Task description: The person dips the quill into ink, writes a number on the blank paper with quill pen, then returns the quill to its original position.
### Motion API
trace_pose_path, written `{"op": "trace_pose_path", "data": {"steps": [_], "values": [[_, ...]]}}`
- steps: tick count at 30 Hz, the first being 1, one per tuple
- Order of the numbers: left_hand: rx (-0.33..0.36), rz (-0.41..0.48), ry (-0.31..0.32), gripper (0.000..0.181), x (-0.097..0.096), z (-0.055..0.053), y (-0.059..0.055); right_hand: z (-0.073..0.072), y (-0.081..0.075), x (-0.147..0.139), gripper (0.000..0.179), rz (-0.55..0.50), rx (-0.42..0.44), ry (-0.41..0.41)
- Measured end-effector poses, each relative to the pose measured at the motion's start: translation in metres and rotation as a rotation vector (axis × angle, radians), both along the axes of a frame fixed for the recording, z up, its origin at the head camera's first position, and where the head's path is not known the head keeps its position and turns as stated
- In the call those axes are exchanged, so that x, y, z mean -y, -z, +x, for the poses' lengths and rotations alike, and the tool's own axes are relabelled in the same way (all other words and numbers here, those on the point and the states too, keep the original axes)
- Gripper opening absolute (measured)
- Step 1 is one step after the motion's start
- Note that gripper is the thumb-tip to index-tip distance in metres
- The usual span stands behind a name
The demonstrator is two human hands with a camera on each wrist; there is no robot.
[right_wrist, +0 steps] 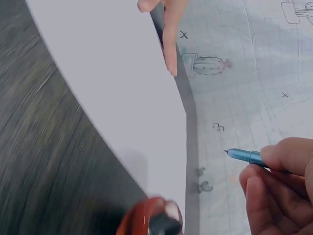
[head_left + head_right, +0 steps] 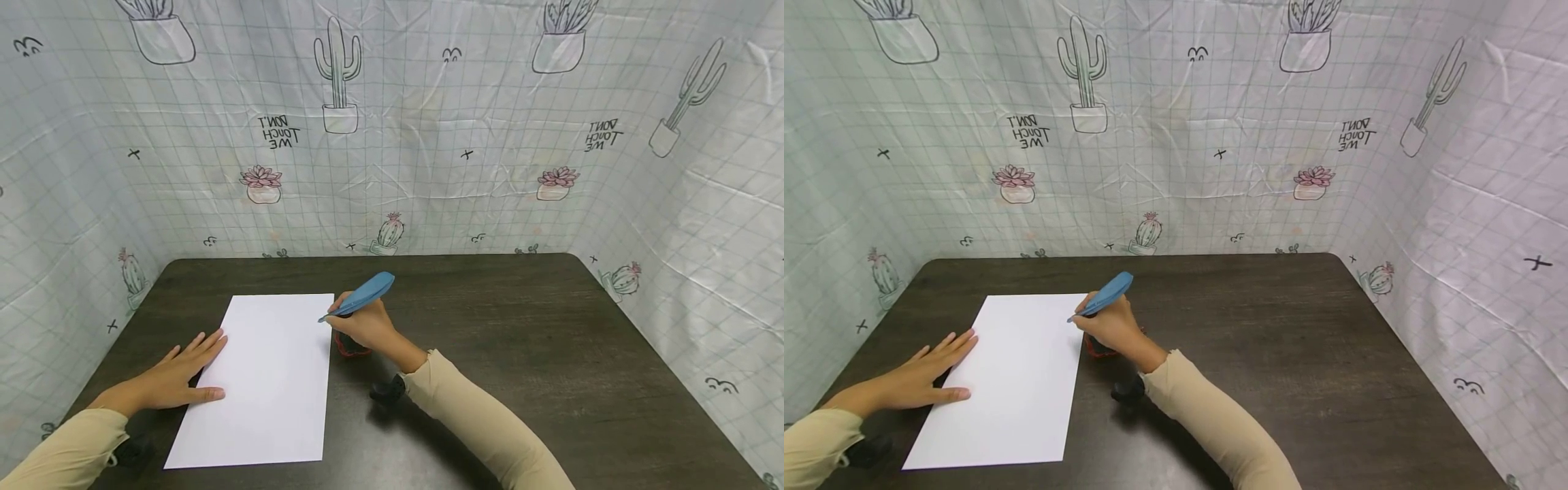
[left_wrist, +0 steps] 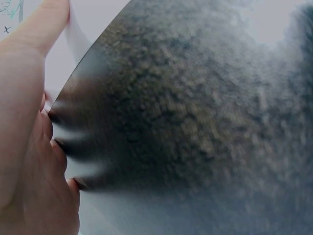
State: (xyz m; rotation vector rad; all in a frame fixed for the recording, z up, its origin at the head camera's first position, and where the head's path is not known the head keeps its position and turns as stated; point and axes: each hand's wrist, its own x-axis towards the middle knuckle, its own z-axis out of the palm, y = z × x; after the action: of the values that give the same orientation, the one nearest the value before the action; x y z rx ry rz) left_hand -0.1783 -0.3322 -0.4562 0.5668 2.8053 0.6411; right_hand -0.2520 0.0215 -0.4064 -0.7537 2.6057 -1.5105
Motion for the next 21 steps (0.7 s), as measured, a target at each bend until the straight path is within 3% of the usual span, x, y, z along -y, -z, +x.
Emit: {"op": "trace_pose_path", "data": {"steps": [12, 21], "values": [[0.006, -0.005, 0.000, 0.099, -0.001, 0.000, -0.002, 0.002, 0.008, 0.047, 0.003, -0.101, 0.055, 0.102], [-0.001, -0.006, -0.002, 0.099, 0.000, 0.000, -0.001, 0.002, 0.024, 0.067, 0.004, -0.066, 0.038, 0.208]]}}
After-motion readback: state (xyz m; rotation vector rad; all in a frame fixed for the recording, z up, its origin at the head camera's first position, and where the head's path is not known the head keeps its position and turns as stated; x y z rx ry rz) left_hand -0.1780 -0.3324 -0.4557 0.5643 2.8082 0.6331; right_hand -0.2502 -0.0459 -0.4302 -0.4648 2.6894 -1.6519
